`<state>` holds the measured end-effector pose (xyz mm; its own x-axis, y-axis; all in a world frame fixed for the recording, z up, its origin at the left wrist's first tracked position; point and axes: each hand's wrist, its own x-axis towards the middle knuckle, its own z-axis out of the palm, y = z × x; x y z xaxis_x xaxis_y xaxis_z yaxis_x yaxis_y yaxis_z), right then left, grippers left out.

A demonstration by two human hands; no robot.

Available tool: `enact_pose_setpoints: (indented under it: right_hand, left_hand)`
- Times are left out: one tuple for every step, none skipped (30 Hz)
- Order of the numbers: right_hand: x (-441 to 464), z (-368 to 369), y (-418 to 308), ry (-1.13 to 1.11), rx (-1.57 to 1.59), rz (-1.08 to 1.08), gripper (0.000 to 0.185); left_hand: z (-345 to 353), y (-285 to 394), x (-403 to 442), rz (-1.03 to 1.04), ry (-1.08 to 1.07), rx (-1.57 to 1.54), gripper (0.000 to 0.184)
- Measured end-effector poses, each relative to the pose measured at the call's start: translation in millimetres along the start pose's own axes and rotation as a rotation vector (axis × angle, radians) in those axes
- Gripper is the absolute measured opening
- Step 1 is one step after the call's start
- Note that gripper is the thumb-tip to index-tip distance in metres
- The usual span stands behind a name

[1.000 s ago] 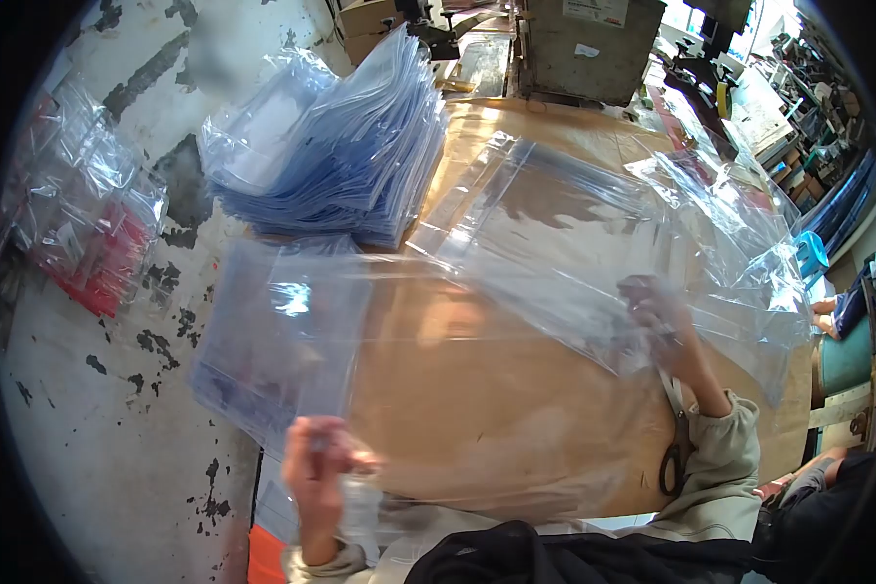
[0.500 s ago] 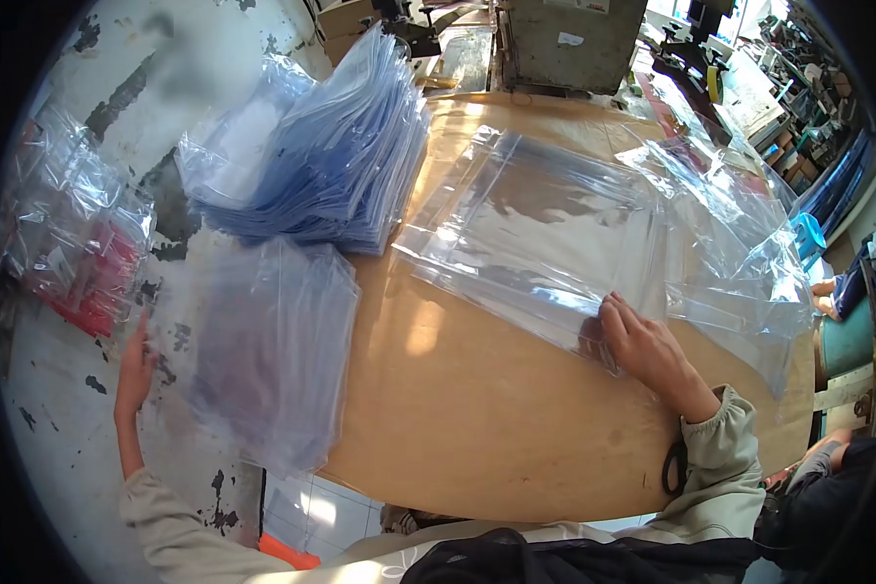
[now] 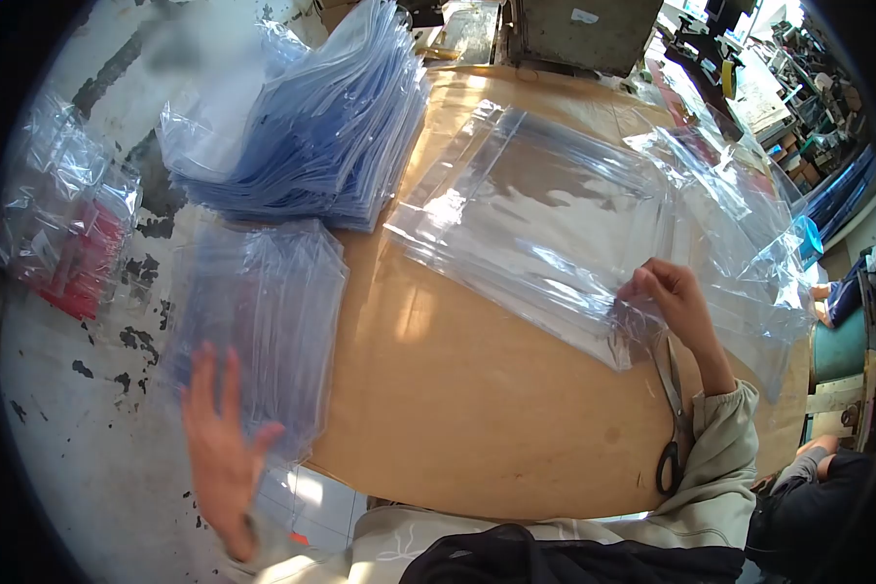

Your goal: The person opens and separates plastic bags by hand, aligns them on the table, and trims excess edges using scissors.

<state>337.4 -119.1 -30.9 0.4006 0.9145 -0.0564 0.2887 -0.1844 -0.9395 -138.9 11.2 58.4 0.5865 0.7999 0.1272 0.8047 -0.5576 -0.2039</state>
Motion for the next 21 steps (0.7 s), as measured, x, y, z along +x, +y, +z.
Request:
enact_pose_setpoints:
  right_hand:
    - [-1.6,0.0,-0.7,0.029,-0.009,0.015,0.021]
    - [-4.0,1.3,-2.8,0.053,-0.064,-0.036,0.019]
    - [-5.8,3.3,-7.7,0.075,-0.123,-0.088,0.017]
    - [-8.3,4.8,-14.4,0.091,-0.187,-0.138,0.016]
    - [-13.3,6.1,-25.2,0.084,-0.369,-0.317,0.014]
    - [-22.7,8.9,-38.3,0.069,-0.545,-0.496,0.012]
    - [-30.2,8.8,-49.3,0.057,-0.716,-0.685,0.011]
    - [-36.6,6.4,-58.4,-0.050,-0.665,-0.680,0.010]
    - [-42.4,4.5,-66.5,-0.155,-0.609,-0.673,0.009]
    - [-43.6,4.0,-69.0,-0.255,-0.551,-0.663,0.008]
    - [-40.3,0.2,-64.6,-0.387,-0.452,-0.575,0.009]
    - [-36.1,-7.6,-56.3,-0.516,-0.350,-0.481,0.009]
    - [-31.6,-12.9,-46.9,-0.642,-0.245,-0.384,0.010]
    - [-26.2,-12.0,-35.1,-0.656,-0.273,-0.287,0.012]
    - [-21.5,-7.3,-25.4,-0.631,-0.235,-0.176,0.014]
    - [-16.5,-1.1,-17.2,-0.606,-0.199,-0.065,0.015]
    - [-12.6,2.9,-12.6,-0.582,-0.167,0.046,0.016]
    - [-10.5,1.4,-17.5,-0.596,-0.110,0.084,0.016]
    - [-10.7,0.9,-15.7,-0.579,-0.161,0.094,0.016]
    - [-11.1,0.3,-13.4,-0.559,-0.211,0.102,0.015]
    - [-11.6,0.4,-10.7,-0.536,-0.259,0.109,0.015]
  left_hand:
    - [-0.4,28.1,-8.2,0.118,0.067,-0.313,0.076]
    - [0.2,53.9,-13.2,0.232,0.135,-0.629,0.071]
    - [-0.7,80.5,-11.3,0.338,0.102,-0.635,0.070]
    - [-0.8,102.6,-8.0,0.441,0.069,-0.645,0.069]
    - [6.1,117.3,2.7,0.423,0.070,-0.704,0.068]
    - [16.0,128.5,16.4,0.402,0.067,-0.761,0.066]
    - [23.6,138.2,30.3,0.301,0.206,-0.831,0.065]
    - [30.8,146.1,44.7,0.200,0.347,-0.890,0.064]
    - [36.7,149.9,53.7,0.099,0.488,-0.941,0.064]
    - [42.2,150.9,58.6,0.101,0.537,-0.960,0.062]
    - [46.5,151.5,62.4,0.105,0.582,-0.981,0.061]
    - [47.0,151.9,62.6,0.144,0.531,-0.903,0.060]
    - [47.6,152.4,62.9,0.186,0.484,-0.827,0.059]
    - [45.9,153.0,60.0,0.258,0.346,-0.653,0.058]
    - [46.3,154.4,57.5,0.326,0.206,-0.480,0.057]
    - [51.0,159.8,57.6,0.358,0.131,-0.456,0.057]
    - [57.3,169.1,58.4,0.389,0.057,-0.433,0.057]
    - [62.3,176.1,58.4,0.419,-0.015,-0.412,0.057]
    - [65.1,179.8,56.8,0.406,-0.026,-0.441,0.058]
    - [67.2,182.9,55.5,0.394,-0.034,-0.468,0.058]
    - [68.8,184.5,54.9,0.384,-0.042,-0.492,0.058]
